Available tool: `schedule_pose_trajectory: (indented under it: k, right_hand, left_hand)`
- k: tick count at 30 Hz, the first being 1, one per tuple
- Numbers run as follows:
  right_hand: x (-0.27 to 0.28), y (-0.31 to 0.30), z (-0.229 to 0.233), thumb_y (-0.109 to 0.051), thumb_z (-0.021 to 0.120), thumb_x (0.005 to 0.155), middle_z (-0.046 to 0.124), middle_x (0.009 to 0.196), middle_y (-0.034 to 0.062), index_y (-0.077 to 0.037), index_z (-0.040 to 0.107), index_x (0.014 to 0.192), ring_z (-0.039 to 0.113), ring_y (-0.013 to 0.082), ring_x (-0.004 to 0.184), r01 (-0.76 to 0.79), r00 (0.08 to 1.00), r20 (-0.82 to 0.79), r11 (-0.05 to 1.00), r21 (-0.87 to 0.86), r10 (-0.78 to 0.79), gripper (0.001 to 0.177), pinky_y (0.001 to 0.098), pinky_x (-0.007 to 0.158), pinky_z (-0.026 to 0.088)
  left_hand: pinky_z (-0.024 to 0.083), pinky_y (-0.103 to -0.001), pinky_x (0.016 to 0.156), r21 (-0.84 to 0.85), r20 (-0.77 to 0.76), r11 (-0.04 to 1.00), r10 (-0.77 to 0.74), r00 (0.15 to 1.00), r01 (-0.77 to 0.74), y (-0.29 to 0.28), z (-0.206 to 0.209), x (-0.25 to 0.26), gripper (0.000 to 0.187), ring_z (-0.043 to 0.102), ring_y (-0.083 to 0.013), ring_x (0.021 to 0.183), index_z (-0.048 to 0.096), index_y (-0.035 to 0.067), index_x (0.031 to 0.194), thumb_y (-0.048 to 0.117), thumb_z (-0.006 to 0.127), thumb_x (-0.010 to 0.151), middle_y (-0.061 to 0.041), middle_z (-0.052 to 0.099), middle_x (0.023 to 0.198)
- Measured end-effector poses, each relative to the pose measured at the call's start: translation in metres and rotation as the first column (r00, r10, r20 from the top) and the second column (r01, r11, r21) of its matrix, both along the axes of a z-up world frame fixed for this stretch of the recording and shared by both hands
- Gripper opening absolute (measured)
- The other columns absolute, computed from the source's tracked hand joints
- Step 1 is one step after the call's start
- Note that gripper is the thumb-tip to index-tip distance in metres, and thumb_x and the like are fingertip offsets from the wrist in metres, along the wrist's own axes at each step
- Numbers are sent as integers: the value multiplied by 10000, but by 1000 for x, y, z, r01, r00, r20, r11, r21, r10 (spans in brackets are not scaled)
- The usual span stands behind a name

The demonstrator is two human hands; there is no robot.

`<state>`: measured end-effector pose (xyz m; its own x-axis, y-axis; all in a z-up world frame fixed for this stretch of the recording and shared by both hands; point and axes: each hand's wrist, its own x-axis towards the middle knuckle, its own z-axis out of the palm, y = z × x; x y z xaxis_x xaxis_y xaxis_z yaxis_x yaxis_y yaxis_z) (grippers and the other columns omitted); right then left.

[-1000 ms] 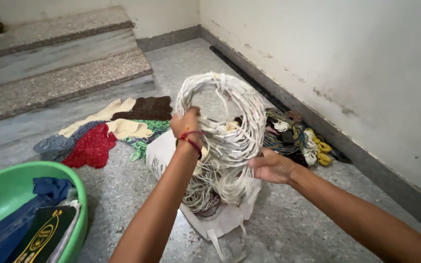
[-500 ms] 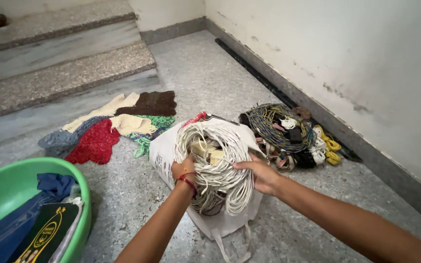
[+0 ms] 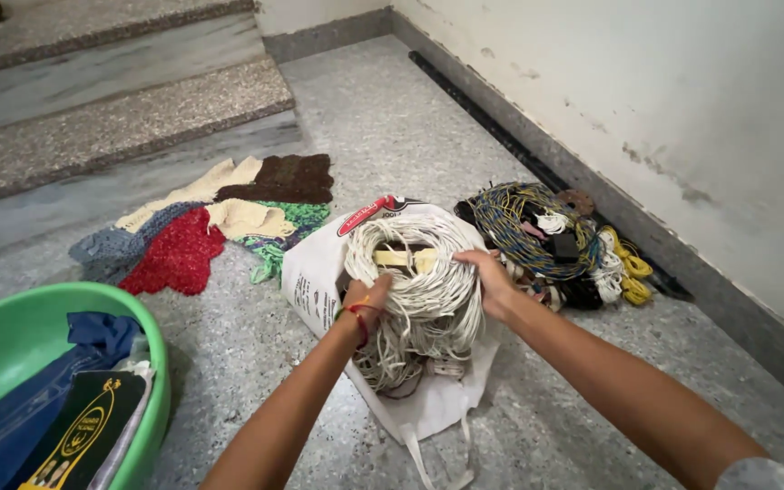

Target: The person sorts through bundles of white and colored string decorations on the floor, picking up different tangled groups, placing some into a white bag, and gathering others into a pile.

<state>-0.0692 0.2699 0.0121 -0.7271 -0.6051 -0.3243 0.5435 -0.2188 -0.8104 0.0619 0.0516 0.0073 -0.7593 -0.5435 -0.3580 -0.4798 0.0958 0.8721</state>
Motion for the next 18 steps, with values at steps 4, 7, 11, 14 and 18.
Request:
schedule_pose_trajectory:
  k: [4,7,11,14,18]
  right_hand:
    - [-6,-5,-13,-514,550,982,603,1439,205,24,464,1452,579,276,1323,109,900,-428,906,409,85,719,409,1135,416]
    - [-22,-4,-21,-676,354,1005,371,1604,180,-35,345,1553,334,301,1479,120,848,-450,725,678,281,844,429,1203,263]
    - [-48,-5,-3,-689,186,1014,430,1576,146,-128,435,1532,378,318,1470,167,743,-503,606,778,441,803,442,1204,254]
    - [-38,-14,25,-656,231,1032,558,1481,163,-146,566,1455,490,360,1388,306,773,-537,542,783,339,743,454,1163,353]
    - [-29,-30,42,-602,243,1046,663,1353,138,-92,635,1331,608,310,1276,355,727,-652,696,624,215,703,440,1096,430]
  left_hand:
    - [552,-441,763,161,157,967,-222,962,197,-12,26,9,991,672,-332,1018,476,-21,1409,787,407,840,-243,646,1229]
    - [516,-504,987,238,301,953,-257,918,189,-28,45,13,1073,541,-400,1301,262,144,1601,873,122,825,-245,437,1495]
    - [368,-519,1158,304,142,941,-196,970,146,-64,25,7,959,389,-388,1462,208,237,1626,783,44,855,-132,327,1627]
    - [300,-419,1203,-33,-85,969,-248,965,247,-79,-11,-14,899,401,-337,1477,352,134,1572,702,52,943,-154,451,1573]
    - [308,-365,1188,-287,-5,936,-216,976,205,-85,-19,-23,824,451,-364,1426,499,87,1494,593,51,1022,-224,566,1457]
